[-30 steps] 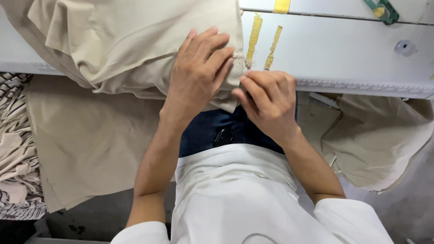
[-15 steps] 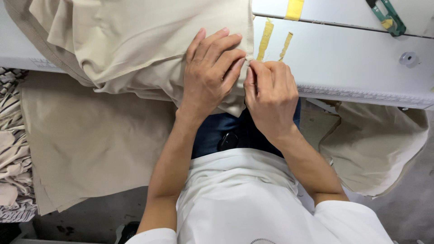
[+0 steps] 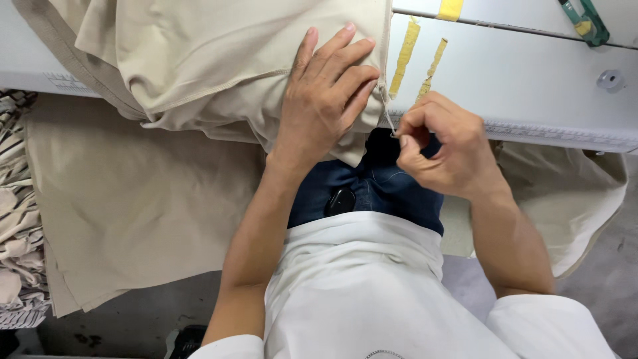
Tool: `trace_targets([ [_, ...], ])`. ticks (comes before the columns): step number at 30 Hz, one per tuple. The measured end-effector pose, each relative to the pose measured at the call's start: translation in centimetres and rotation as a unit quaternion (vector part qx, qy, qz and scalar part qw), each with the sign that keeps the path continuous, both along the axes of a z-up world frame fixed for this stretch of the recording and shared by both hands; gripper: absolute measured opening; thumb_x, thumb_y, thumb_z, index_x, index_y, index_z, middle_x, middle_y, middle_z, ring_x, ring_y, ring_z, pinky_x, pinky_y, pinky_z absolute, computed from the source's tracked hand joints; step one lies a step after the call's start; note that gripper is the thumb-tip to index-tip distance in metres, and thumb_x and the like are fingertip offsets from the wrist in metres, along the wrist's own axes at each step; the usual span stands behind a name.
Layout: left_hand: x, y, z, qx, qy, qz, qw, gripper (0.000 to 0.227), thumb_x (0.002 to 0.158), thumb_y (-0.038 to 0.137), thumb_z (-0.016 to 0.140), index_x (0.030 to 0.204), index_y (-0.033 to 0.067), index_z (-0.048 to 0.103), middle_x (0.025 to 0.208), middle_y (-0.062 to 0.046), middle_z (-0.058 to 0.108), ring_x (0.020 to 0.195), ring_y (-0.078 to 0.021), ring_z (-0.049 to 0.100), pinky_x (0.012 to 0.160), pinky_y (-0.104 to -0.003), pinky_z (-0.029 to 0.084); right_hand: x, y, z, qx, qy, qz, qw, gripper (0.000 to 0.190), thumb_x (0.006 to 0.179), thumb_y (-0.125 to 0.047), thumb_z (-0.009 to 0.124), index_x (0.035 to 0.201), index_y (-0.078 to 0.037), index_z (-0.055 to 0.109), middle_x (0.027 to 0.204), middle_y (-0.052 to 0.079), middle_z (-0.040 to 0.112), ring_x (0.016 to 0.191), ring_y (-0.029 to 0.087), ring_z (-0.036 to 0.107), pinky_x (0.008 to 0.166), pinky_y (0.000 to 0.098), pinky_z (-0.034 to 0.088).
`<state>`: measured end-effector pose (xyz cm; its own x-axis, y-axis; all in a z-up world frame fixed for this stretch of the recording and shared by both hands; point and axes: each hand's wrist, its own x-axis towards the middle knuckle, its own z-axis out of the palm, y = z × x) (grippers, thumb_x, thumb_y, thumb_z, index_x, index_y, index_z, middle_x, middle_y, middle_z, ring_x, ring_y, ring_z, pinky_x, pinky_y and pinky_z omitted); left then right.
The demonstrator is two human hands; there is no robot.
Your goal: The person uses a small pair of scissors to trim loose threads and excess fabric from the edges of beige cloth pieces. They repeatedly pick up a piece, cut along the seams, and place it back on the pile.
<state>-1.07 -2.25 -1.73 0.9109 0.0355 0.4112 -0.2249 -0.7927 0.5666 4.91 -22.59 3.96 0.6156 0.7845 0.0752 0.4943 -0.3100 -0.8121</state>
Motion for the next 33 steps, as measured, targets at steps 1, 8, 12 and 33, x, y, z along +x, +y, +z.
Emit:
trace_targets([
  [1,0.0,0.1,-0.1,-0.003,0.002,-0.006,1.000,0.003,0.106,0.011,0.072,0.109,0.0101,0.073,0.135,-0.007,0.066,0.137,-0.0290,0.054,0.122,-0.053,0.029,0.3,-0.3,0.0,0.007,0.008,0.001,1.000,0.012,0.086,0.010,0.057,0.085,-0.002,0.056,0.081,0.008,0.055,0.068,0.019,0.047,0.065,0.0292,0.040],
  [8,0.1,-0.1,0.1,-0.028,0.012,-0.006,1.000,0.007,0.104,0.010,0.074,0.110,0.0097,0.073,0.134,-0.008,0.067,0.136,-0.0301,0.055,0.121,-0.057,0.030,2.4,-1.5,-2.4,0.088,0.179,-0.020,0.980,0.010,0.101,0.004,0.051,0.095,-0.004,0.053,0.095,0.007,0.054,0.080,0.015,0.049,0.070,0.0250,0.042],
  [12,0.2,-0.3,0.8,-0.027,0.013,-0.004,1.000,0.005,0.103,0.008,0.075,0.108,0.0086,0.073,0.131,-0.008,0.067,0.135,-0.0319,0.056,0.121,-0.058,0.031,3.1,0.6,-2.6,0.151,0.183,-0.018,0.971,0.011,0.101,0.012,0.051,0.100,0.001,0.053,0.118,0.020,0.057,0.081,0.015,0.056,0.073,0.0218,0.052],
  [33,0.3,-1.1,0.8,0.023,0.037,-0.033,0.999,0.004,0.108,0.016,0.076,0.107,0.0136,0.073,0.146,-0.009,0.059,0.142,-0.0297,0.050,0.123,-0.056,0.029,1.4,-1.0,0.0,-0.092,0.350,-0.163,0.918,0.007,0.101,-0.003,0.055,0.095,-0.006,0.053,0.056,0.005,0.052,0.044,0.011,0.053,0.044,0.0220,0.043],
])
